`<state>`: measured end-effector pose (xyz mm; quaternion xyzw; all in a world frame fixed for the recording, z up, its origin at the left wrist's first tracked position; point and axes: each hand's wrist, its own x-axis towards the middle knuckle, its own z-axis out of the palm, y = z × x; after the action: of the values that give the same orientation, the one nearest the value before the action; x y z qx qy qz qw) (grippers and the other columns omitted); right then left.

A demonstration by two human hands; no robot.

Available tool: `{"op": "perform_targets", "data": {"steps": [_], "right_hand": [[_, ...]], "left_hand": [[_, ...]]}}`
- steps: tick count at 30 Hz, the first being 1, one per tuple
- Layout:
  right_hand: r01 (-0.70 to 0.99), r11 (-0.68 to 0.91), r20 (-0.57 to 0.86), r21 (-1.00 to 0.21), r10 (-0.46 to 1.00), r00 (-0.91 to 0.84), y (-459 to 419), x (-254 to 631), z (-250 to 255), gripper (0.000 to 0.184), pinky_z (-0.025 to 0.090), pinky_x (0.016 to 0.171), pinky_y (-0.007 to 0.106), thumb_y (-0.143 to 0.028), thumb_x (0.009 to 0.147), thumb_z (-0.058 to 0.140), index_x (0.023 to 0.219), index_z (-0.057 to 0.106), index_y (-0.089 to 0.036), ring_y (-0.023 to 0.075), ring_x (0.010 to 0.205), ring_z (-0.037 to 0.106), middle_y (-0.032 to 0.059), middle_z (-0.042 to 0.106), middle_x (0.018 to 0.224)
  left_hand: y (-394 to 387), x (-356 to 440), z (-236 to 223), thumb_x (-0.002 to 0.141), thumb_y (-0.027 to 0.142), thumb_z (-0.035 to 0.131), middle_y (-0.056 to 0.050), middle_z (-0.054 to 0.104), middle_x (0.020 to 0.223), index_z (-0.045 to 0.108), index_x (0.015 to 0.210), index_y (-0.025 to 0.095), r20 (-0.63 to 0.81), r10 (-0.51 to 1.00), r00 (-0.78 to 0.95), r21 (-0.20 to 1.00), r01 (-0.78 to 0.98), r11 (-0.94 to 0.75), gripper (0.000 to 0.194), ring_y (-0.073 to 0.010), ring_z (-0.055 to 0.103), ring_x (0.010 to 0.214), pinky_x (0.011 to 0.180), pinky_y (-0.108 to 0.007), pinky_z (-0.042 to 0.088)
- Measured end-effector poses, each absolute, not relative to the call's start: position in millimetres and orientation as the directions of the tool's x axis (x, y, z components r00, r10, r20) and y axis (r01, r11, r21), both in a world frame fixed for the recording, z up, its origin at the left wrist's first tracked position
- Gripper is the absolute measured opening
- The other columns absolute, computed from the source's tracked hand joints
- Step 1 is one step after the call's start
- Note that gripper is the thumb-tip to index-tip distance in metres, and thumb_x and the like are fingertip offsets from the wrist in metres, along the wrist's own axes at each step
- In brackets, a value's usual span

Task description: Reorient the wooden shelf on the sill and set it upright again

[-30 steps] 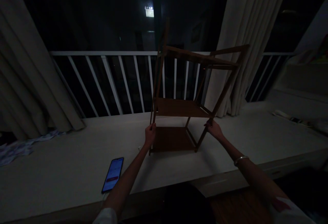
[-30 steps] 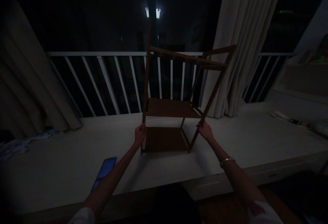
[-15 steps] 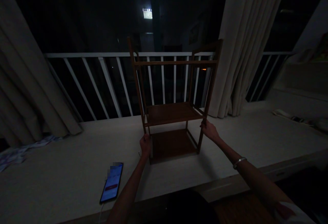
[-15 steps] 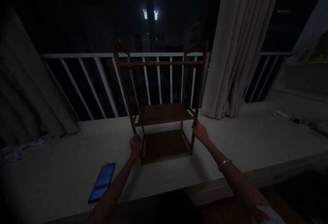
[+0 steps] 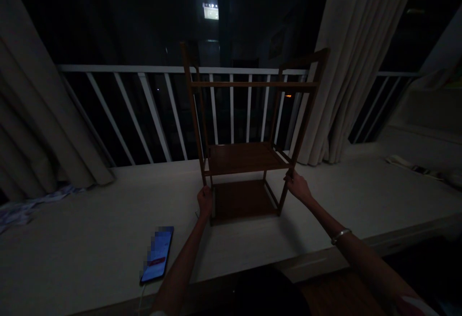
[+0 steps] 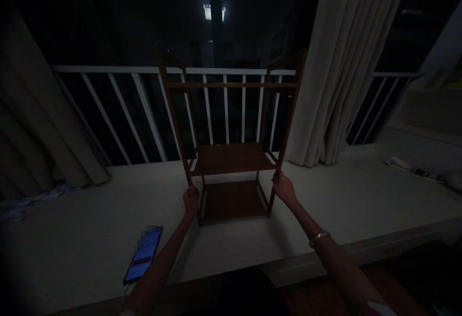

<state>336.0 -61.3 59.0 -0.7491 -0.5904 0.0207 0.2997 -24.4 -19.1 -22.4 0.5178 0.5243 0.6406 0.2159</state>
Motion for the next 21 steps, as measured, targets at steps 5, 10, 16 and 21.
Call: {"op": "perform_targets", "data": {"steps": [5, 10, 16, 21], "right_hand": [[0.869, -0.123, 0.325, -0.480, 0.895, 0.306, -62.0, 334.9, 59.1, 0.025, 0.038, 0.069, 0.027, -0.027, 0.079, 0.039, 0.100, 0.049, -0.017, 0.0179, 0.080, 0.058, 0.0072, 0.064, 0.086], [0.857, -0.114, 0.330, -0.503, 0.891, 0.313, -64.6, 333.3, 60.1, 0.025, 0.039, 0.069, 0.028, -0.028, 0.079, 0.041, 0.100, 0.049, -0.016, 0.0192, 0.081, 0.058, 0.0082, 0.063, 0.087], [0.827, -0.061, 0.337, -0.558, 0.895, 0.293, -70.2, 336.7, 63.2, 0.027, 0.040, 0.072, 0.028, -0.033, 0.078, 0.044, 0.098, 0.051, -0.016, 0.0170, 0.080, 0.058, 0.0076, 0.063, 0.088], [0.779, 0.022, 0.354, -0.627, 0.899, 0.259, -78.6, 346.4, 59.0, 0.038, 0.044, 0.074, 0.030, -0.042, 0.077, 0.044, 0.107, 0.047, -0.018, 0.0157, 0.085, 0.058, 0.0082, 0.061, 0.101]], "left_hand": [[-22.7, -24.2, -16.3, 0.079, 0.051, 0.024, 0.005, 0.035, 0.048, 0.034, 0.054, 0.019, 0.440, 0.825, -0.356, 0.891, 0.288, -0.351, 0.042, -0.0079, 0.033, 0.046, 0.047, -0.020, 0.027], [-31.2, -23.6, -9.0, 0.080, 0.051, 0.021, 0.004, 0.038, 0.046, 0.037, 0.054, 0.019, 0.426, 0.844, -0.327, 0.888, 0.327, -0.322, 0.043, -0.0091, 0.037, 0.046, 0.048, -0.020, 0.029], [-49.5, -36.7, 5.6, 0.080, 0.050, 0.026, 0.001, 0.052, 0.052, 0.048, 0.062, 0.019, 0.398, 0.886, -0.239, 0.863, 0.424, -0.273, 0.042, -0.0130, 0.049, 0.052, 0.054, -0.022, 0.034], [-60.0, -47.9, 17.1, 0.081, 0.049, 0.030, -0.003, 0.060, 0.069, 0.053, 0.080, 0.019, 0.391, 0.906, -0.163, 0.831, 0.485, -0.271, 0.038, -0.0155, 0.055, 0.065, 0.064, -0.027, 0.038]]}}
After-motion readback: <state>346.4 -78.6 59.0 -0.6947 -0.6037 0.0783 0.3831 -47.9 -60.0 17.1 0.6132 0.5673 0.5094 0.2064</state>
